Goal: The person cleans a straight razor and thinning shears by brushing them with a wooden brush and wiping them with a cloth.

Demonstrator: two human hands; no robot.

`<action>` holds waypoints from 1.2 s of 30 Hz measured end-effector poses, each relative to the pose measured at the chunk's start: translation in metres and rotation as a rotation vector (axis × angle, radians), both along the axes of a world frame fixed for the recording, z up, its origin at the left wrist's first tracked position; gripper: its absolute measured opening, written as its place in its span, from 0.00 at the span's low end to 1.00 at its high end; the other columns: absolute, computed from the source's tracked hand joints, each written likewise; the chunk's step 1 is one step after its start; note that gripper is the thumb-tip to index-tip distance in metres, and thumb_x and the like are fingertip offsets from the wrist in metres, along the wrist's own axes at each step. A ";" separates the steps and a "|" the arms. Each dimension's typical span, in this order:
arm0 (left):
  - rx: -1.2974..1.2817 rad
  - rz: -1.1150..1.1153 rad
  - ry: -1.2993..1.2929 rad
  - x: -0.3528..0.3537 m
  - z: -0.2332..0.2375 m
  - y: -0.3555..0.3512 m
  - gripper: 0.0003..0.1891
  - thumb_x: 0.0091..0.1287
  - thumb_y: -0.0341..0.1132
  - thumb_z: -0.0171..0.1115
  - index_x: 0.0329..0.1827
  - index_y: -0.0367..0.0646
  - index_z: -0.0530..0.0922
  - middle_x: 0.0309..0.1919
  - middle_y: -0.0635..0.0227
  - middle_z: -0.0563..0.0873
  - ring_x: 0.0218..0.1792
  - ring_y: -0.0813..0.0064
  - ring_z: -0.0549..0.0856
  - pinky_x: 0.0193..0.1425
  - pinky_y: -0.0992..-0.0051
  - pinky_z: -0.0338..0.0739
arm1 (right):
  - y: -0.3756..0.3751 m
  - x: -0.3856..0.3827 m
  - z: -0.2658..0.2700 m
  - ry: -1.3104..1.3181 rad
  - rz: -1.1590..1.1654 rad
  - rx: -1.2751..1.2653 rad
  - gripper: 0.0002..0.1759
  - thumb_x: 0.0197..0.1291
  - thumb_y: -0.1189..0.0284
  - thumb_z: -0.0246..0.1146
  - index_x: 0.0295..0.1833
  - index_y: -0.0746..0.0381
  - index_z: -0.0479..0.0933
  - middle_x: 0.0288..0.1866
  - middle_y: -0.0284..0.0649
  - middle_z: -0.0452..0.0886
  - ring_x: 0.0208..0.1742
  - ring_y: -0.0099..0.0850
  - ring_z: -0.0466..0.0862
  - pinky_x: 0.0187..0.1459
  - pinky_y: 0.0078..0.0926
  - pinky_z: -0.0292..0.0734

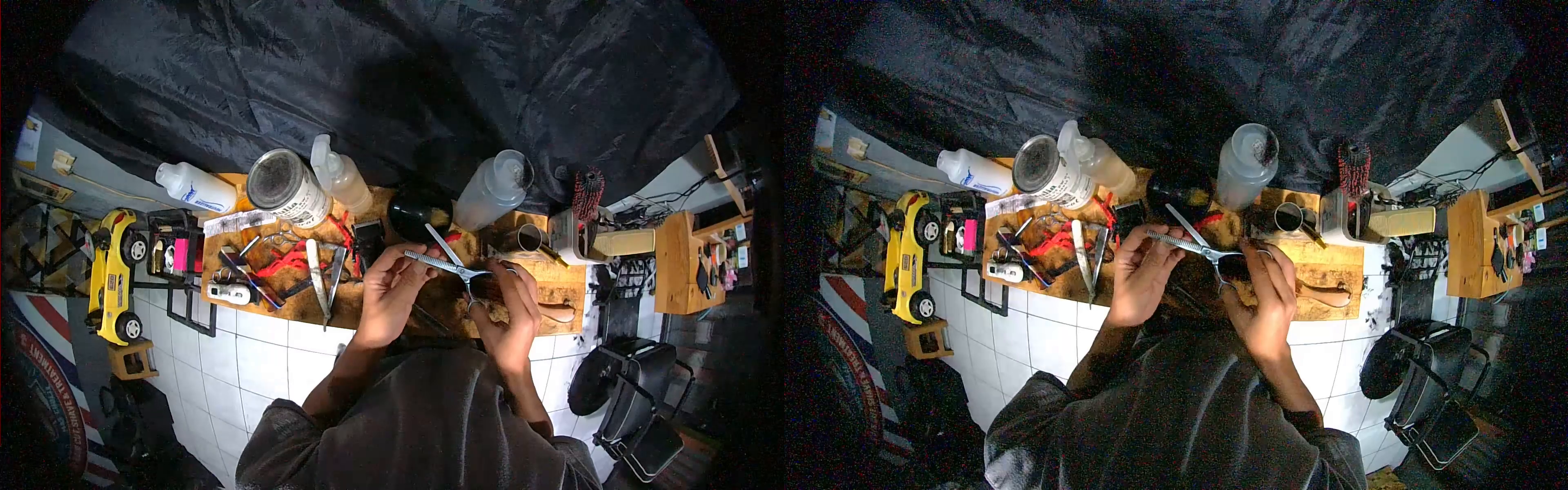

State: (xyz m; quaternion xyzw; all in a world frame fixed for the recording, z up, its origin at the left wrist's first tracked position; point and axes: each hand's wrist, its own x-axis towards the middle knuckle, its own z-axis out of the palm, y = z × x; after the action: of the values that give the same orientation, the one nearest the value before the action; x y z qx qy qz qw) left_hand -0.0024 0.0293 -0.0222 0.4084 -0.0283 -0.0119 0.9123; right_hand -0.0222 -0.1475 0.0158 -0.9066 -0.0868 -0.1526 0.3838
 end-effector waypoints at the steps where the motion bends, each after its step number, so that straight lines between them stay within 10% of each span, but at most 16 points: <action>1: -0.003 0.003 0.012 0.000 0.000 0.000 0.11 0.72 0.26 0.51 0.55 0.37 0.72 0.52 0.61 0.81 0.53 0.73 0.79 0.58 0.71 0.74 | 0.000 0.000 0.000 0.001 -0.001 0.001 0.34 0.33 0.82 0.70 0.56 0.68 0.76 0.49 0.49 0.79 0.57 0.44 0.75 0.56 0.36 0.72; 36: -0.145 0.061 -0.038 0.000 -0.011 -0.013 0.11 0.67 0.19 0.55 0.50 0.36 0.74 0.49 0.62 0.81 0.54 0.72 0.80 0.62 0.70 0.75 | 0.001 -0.001 0.001 0.044 0.006 0.038 0.33 0.33 0.81 0.72 0.54 0.68 0.77 0.49 0.48 0.79 0.57 0.44 0.75 0.56 0.37 0.73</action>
State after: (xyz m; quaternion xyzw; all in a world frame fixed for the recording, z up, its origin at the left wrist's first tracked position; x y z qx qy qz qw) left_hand -0.0028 0.0162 -0.0336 0.3423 -0.0338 0.0254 0.9386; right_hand -0.0233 -0.1465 0.0170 -0.9021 -0.0782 -0.1330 0.4030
